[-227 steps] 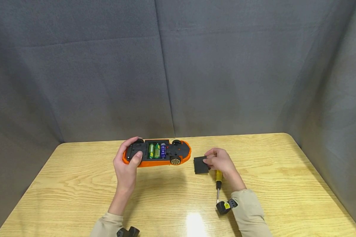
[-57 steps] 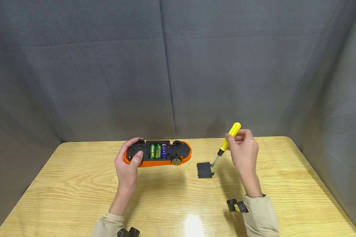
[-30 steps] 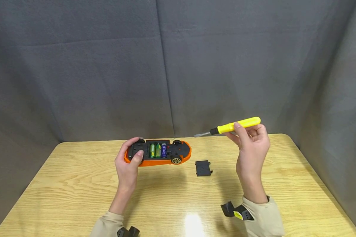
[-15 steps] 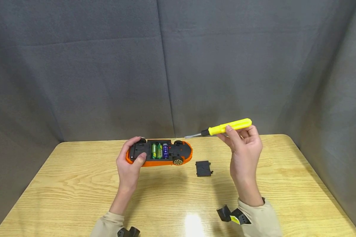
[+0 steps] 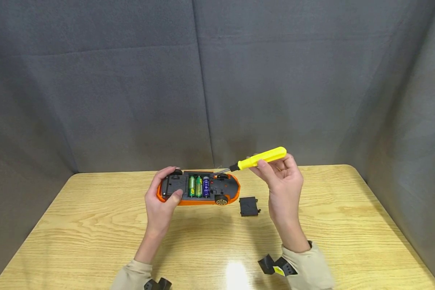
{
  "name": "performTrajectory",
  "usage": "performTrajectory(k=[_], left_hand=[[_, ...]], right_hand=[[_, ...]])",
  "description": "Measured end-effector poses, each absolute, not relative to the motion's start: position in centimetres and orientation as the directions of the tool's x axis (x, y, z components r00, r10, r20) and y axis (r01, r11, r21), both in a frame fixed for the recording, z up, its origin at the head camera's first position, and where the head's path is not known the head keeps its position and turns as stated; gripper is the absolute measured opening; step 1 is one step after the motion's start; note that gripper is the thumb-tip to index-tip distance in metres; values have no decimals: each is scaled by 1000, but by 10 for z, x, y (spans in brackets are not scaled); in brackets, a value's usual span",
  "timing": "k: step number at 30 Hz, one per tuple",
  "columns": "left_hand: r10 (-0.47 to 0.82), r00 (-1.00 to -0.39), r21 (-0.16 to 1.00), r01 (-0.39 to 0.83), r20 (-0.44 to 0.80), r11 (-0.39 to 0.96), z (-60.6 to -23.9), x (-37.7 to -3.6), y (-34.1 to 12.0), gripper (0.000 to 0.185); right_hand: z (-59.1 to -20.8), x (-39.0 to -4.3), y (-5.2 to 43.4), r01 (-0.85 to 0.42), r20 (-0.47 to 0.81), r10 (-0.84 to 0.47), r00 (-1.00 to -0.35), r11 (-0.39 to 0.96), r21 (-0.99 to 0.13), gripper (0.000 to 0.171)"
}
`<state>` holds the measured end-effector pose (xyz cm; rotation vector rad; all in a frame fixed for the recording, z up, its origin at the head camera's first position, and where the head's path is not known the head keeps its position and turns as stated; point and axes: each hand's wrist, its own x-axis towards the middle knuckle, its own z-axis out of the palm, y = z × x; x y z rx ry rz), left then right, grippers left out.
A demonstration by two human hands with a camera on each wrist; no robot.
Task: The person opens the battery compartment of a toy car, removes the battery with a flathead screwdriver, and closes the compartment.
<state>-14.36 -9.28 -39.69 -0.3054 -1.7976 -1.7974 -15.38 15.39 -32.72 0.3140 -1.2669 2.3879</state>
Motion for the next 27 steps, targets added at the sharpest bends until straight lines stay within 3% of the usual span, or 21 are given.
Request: performTrajectory(k=[9, 15, 27], left_hand=[[-205, -786, 809, 584, 584, 65, -395, -142, -91, 56], [-183, -742, 763, 639, 645, 98, -393, -141, -89, 58], [-159, -726, 743, 656, 669, 132, -396, -140, -87, 57]], right_hand=[[-333, -158, 147, -481, 420, 237, -876, -486, -730, 24], [-332, -158, 142, -539, 483, 241, -842, -416, -732, 22], [-331, -157, 139, -573, 545, 178, -819, -278, -771, 22]])
